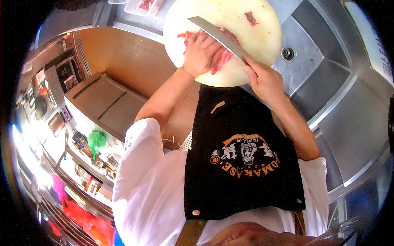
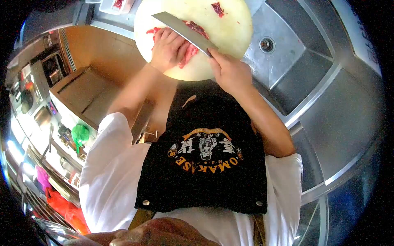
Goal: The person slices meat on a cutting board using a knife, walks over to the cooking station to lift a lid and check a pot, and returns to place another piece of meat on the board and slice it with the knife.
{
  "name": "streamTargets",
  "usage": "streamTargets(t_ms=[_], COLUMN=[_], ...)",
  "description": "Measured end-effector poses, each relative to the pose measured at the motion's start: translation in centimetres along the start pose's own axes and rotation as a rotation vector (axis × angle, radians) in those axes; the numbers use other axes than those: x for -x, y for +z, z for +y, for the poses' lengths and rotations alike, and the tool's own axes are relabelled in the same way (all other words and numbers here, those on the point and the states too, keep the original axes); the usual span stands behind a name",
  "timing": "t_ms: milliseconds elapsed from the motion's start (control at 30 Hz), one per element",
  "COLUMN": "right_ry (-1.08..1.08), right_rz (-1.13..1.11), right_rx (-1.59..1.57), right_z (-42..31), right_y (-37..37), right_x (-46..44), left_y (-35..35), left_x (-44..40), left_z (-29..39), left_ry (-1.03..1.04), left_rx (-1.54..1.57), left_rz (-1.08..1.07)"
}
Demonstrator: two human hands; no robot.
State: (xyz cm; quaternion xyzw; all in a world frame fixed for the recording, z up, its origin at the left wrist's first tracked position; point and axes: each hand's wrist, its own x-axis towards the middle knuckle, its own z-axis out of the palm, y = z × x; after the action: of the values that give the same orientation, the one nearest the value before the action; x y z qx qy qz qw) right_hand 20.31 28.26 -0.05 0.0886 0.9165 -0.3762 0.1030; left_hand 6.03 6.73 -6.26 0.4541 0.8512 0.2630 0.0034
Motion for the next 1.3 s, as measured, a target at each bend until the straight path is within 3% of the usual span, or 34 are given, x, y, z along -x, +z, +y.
streamTargets(t_ms=[133, 233, 433, 533, 667, 800, 1000, 1300], right_ry=[0.034, 0.08, 0.035, 0.06, 0.076, -0.004, 0.011, 0.07], right_rz=[0.036, -0.069, -0.032, 0.076, -0.073, -0.023, -0.041, -0.125], right_rx=[0.042, 0.059, -0.125, -0.166, -0.015, 0.024, -0.015, -0.009], right_z=[0.9, 1.1, -1.2, -0.7, 0.3, 0.3, 0.4, 1.4], right_y=[-0.9, -1.0, 2.2, -0.1, -2.7, -3.5, -1.3, -1.6], right_x=[4.1, 3.0, -11.8, -10.7, -0.3, 5.0, 0.1, 0.7], left_y=[-0.3, -0.2, -0.1, 0.0, 1.1, 0.8, 0.8, 1.1], left_x=[-0.3, -0.2, 0.1, 0.1, 0.4, 0.4, 0.1, 0.3], left_z=[-0.2, -0.4, -0.5, 0.2, 0.8, 1.0, 1.0, 0.9], left_ry=[-0.007, 0.003, 0.041, 0.029, -0.022, -0.006, -0.009, -0.031], left_rx=[0.022, 0.035, 0.005, 0.007, -0.03, -0.066, -0.056, -0.017], left_rz=[-0.024, -0.017, 0.007, 0.059, 0.087, 0.068, 0.065, 0.051])
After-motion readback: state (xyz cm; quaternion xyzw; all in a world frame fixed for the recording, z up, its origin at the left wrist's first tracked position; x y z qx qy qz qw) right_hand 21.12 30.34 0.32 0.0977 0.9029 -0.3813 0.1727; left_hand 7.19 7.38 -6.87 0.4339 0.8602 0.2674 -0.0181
